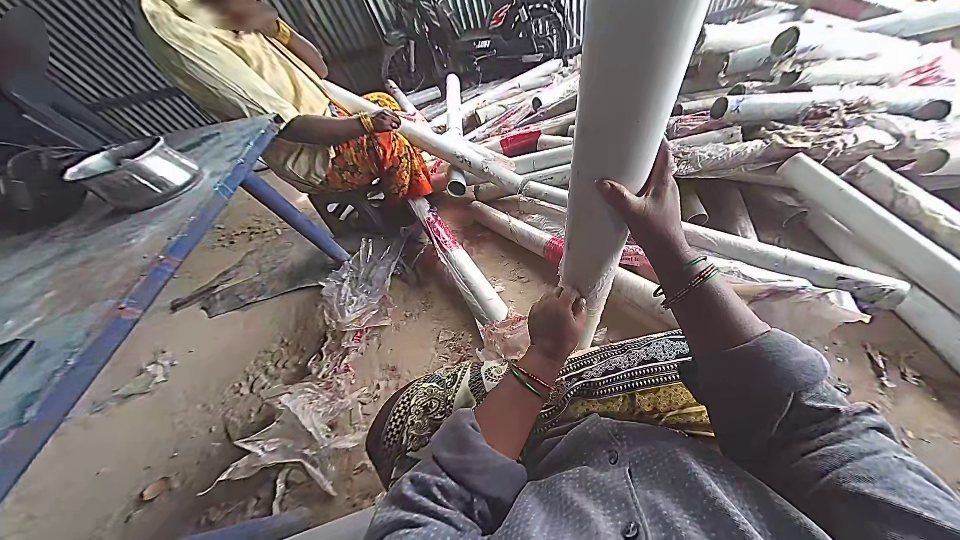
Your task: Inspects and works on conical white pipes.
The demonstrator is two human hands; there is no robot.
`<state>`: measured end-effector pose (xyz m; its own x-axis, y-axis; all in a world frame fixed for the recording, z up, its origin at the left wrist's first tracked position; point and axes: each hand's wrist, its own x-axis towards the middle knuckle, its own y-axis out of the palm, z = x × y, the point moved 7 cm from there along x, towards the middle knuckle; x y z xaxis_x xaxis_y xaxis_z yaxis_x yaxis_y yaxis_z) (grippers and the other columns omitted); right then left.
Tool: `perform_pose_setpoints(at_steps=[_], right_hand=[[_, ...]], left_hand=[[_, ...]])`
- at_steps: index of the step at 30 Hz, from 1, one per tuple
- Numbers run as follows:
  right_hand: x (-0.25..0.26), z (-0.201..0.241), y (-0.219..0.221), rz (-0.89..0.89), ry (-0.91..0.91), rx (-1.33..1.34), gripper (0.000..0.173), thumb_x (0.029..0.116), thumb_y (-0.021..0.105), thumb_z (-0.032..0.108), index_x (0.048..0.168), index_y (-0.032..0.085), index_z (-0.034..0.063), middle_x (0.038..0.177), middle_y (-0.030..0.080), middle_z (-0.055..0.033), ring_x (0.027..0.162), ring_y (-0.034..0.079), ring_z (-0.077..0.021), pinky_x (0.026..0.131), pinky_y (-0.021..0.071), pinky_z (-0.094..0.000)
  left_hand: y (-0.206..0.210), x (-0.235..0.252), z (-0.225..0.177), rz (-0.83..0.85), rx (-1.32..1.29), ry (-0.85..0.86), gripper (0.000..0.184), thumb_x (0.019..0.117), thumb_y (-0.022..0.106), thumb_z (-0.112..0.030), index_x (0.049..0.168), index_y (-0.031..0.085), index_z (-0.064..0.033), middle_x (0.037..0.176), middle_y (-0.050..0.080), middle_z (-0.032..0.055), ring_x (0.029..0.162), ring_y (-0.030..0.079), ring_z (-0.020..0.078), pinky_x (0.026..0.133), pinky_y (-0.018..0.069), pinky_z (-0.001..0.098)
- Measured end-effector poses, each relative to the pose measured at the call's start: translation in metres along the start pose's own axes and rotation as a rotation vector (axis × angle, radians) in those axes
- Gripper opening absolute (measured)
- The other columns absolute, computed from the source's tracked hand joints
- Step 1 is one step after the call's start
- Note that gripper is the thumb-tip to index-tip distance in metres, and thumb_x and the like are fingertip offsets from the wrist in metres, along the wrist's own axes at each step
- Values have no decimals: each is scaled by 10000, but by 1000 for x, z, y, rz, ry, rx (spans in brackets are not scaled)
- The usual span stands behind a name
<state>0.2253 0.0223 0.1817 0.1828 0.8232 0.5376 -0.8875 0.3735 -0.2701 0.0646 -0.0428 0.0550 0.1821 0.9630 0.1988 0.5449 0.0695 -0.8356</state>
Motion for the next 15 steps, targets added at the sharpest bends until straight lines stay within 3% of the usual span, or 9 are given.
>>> perform_pose_setpoints(at_steps=[4,7,11,15], right_hand=[[4,-3,-3,2,4,-8,1137,703,775,620,1572,309,53,1338,614,-159,1209,610,-234,1003,492,-496],[5,-4,-4,2,1,-19,1121,711,774,618,1568,321,57,1349,609,-169,1227,601,-261,1014,479,-517],[3,-3,-5,12,14,-45,1140,706,771,641,1576,316,63,1314,624,-173,1196,616,-279,988,491,-532],[0,2,0,24,16,-46,1147,702,774,644,1585,312,75,1313,621,-177,1191,611,-295,973,490,-540]], left_hand=[[10,-6,-7,-135,-82,180,205,926,625,-158,919,741,10,938,734,176,927,703,357,828,536,517],[18,-21,-2,-299,-124,288,189,887,671,-191,882,754,-21,924,751,137,938,704,353,834,543,498],[12,-14,14,-302,-177,116,369,890,749,-295,1011,717,52,990,724,189,989,681,364,919,532,481],[11,-2,13,-68,-55,-102,402,950,698,-323,1082,715,57,1078,719,204,1113,654,367,1034,457,503]])
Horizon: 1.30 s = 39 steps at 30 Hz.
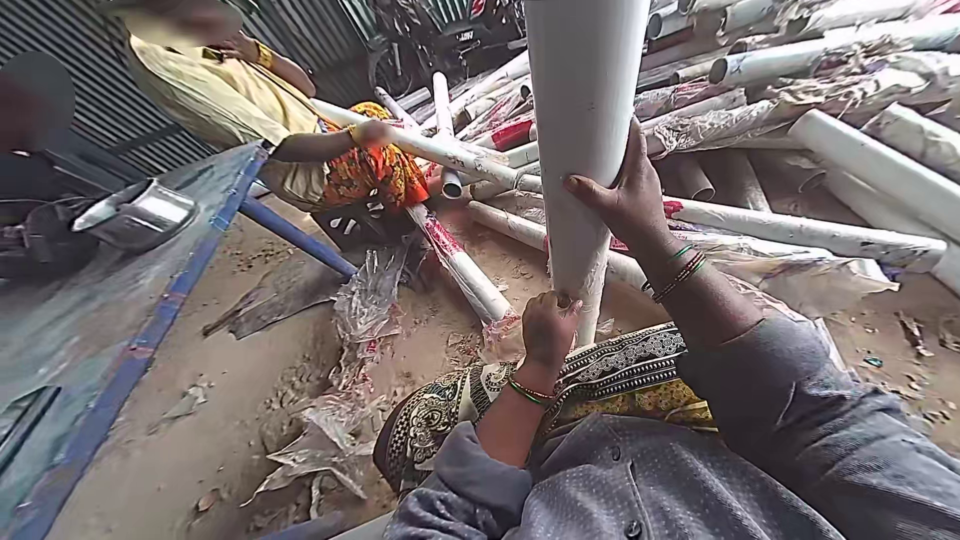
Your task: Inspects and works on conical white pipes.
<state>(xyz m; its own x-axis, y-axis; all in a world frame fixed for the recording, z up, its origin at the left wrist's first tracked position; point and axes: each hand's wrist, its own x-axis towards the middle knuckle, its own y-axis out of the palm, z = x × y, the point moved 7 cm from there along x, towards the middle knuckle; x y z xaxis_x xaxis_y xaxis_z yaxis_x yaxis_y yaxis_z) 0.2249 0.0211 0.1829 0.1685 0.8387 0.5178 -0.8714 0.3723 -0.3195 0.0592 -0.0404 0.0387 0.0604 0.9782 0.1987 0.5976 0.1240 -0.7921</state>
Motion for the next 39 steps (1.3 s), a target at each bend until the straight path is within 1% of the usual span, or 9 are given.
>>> perform_pose_setpoints(at_steps=[5,12,17,21,25,29,33,37,39], right_hand=[[-1,5,4,-5,-10,-29,1130,709,773,637,1577,322,71,1311,627,-181,1190,618,-304,982,490,-539],[-2,6,12,45,-48,29,1159,697,744,676,1582,311,66,1328,623,-167,1197,619,-275,972,495,-546],[-9,18,16,52,-81,8,1133,716,758,645,1575,326,46,1325,623,-184,1196,617,-298,973,490,-548],[-12,25,19,39,-87,-20,1126,722,758,646,1570,339,36,1326,629,-186,1194,619,-305,979,486,-545],[-17,32,23,38,-62,-45,1135,712,765,637,1577,334,42,1315,626,-206,1180,617,-348,927,496,-573],[-21,36,23,28,-70,-53,1145,699,772,635,1580,340,46,1306,634,-203,1150,628,-349,902,502,-570],[-22,37,23,25,-47,-88,1143,701,777,638,1580,341,51,1316,628,-199,1148,627,-350,886,507,-568],[-14,40,31,41,-22,-114,1138,715,785,638,1593,331,74,1354,621,-186,1212,605,-359,919,503,-572],[-7,39,36,57,-6,-107,1131,722,793,626,1597,326,83,1341,626,-180,1204,604,-354,925,497,-571]], left_hand=[[-2,1,3,-70,-57,101,259,944,673,-234,973,758,10,977,741,157,1007,681,337,951,465,553],[4,-24,-23,-223,40,532,135,867,663,-119,862,742,-10,935,751,151,919,716,345,830,538,519],[-4,-30,-1,-210,-63,405,307,879,735,-262,953,715,35,974,727,197,991,687,398,894,534,524],[-27,-25,9,-315,-62,301,450,858,754,-369,1005,701,53,1001,701,209,914,687,340,783,568,432],[-31,-14,-4,-103,115,139,462,912,699,-447,950,733,12,910,736,156,850,723,318,758,556,501],[-28,-11,-15,-84,161,106,339,974,645,-302,894,735,15,875,730,175,832,724,331,748,553,510],[-17,-18,-25,-83,75,303,241,948,637,-162,830,714,34,822,709,180,792,714,331,726,563,497],[37,-87,-84,328,6,750,173,890,662,-141,836,726,10,820,719,174,822,717,340,784,531,513],[46,-99,-98,597,41,667,276,932,661,-216,1015,740,36,990,732,220,1006,695,361,938,481,514]])
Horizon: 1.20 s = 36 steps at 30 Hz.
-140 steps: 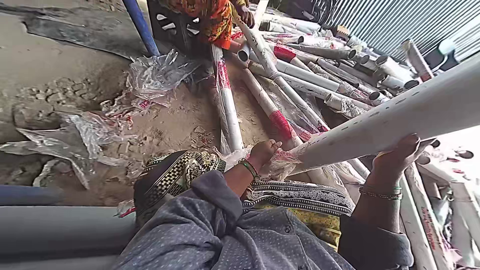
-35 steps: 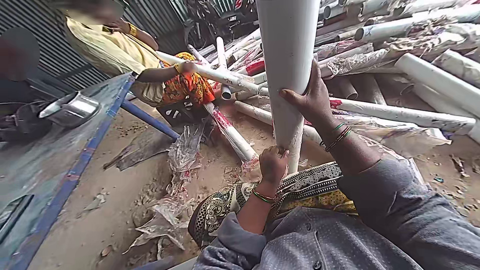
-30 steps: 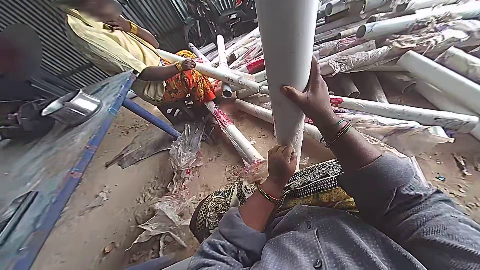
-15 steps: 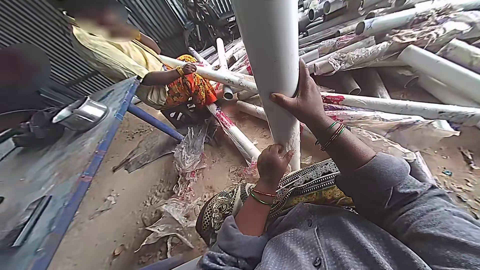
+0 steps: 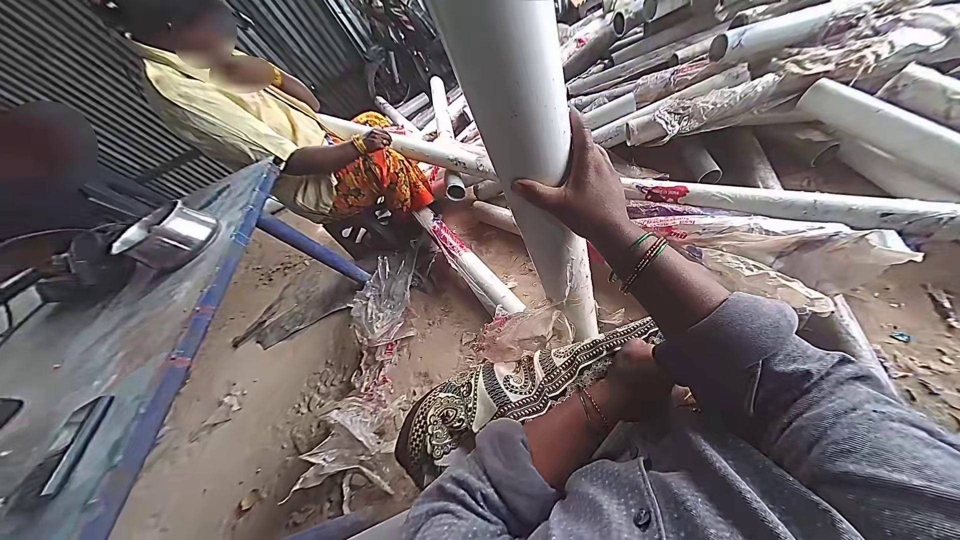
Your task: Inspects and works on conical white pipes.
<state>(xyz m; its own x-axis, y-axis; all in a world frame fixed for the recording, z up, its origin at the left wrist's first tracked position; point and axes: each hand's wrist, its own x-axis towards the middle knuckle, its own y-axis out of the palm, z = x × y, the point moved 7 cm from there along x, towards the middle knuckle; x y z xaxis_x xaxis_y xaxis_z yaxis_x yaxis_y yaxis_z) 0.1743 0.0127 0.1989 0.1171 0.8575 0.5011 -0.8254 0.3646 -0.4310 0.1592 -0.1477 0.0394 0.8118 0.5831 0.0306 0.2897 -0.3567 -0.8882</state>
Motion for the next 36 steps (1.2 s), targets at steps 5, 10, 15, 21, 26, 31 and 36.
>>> perform_pose_setpoints(at_steps=[5,10,15,21,26,31,36], right_hand=[[4,-5,-6,-35,-42,-20,1122,734,770,632,1578,340,30,1325,636,-207,1193,615,-368,936,494,-560],[-4,-4,-10,-35,-32,-27,1134,723,776,640,1584,331,53,1341,626,-188,1182,617,-357,892,512,-559],[-14,6,-7,-63,-114,-22,1128,708,767,648,1558,372,20,1306,650,-187,1153,631,-354,879,516,-540],[-19,10,-5,-76,-129,-9,1118,705,774,631,1552,382,16,1293,656,-185,1141,631,-348,869,516,-527],[-15,10,-3,-63,-62,-45,1132,695,783,645,1562,374,43,1277,660,-164,1150,624,-342,864,515,-532],[-6,9,0,-19,-34,-51,1125,705,785,631,1573,354,59,1287,651,-173,1171,619,-352,877,515,-540],[-8,2,-6,-78,-58,-84,1103,700,755,656,1537,388,36,1246,658,-203,1107,643,-373,859,506,-578]], left_hand=[[-40,-19,53,-473,-96,-68,372,894,708,-351,808,692,10,783,684,142,749,685,294,681,540,475],[-77,-44,98,-796,62,-337,465,893,709,-416,970,704,43,863,700,137,762,679,253,702,566,404],[-102,-38,98,-813,276,-511,399,866,743,-382,838,703,15,760,694,145,722,700,313,651,550,481],[-102,-36,92,-818,327,-519,223,899,680,-191,778,695,-4,733,692,143,689,706,306,605,543,473],[-36,-4,37,-462,193,-78,137,822,673,-105,787,703,25,723,683,170,689,709,331,604,552,473],[-28,1,34,-254,-30,-104,266,937,632,-200,854,688,46,816,691,192,788,705,338,695,542,492],[-94,-68,91,-825,-319,-220,437,1014,527,-250,679,634,10,666,567,44,651,554,75,630,471,243]])
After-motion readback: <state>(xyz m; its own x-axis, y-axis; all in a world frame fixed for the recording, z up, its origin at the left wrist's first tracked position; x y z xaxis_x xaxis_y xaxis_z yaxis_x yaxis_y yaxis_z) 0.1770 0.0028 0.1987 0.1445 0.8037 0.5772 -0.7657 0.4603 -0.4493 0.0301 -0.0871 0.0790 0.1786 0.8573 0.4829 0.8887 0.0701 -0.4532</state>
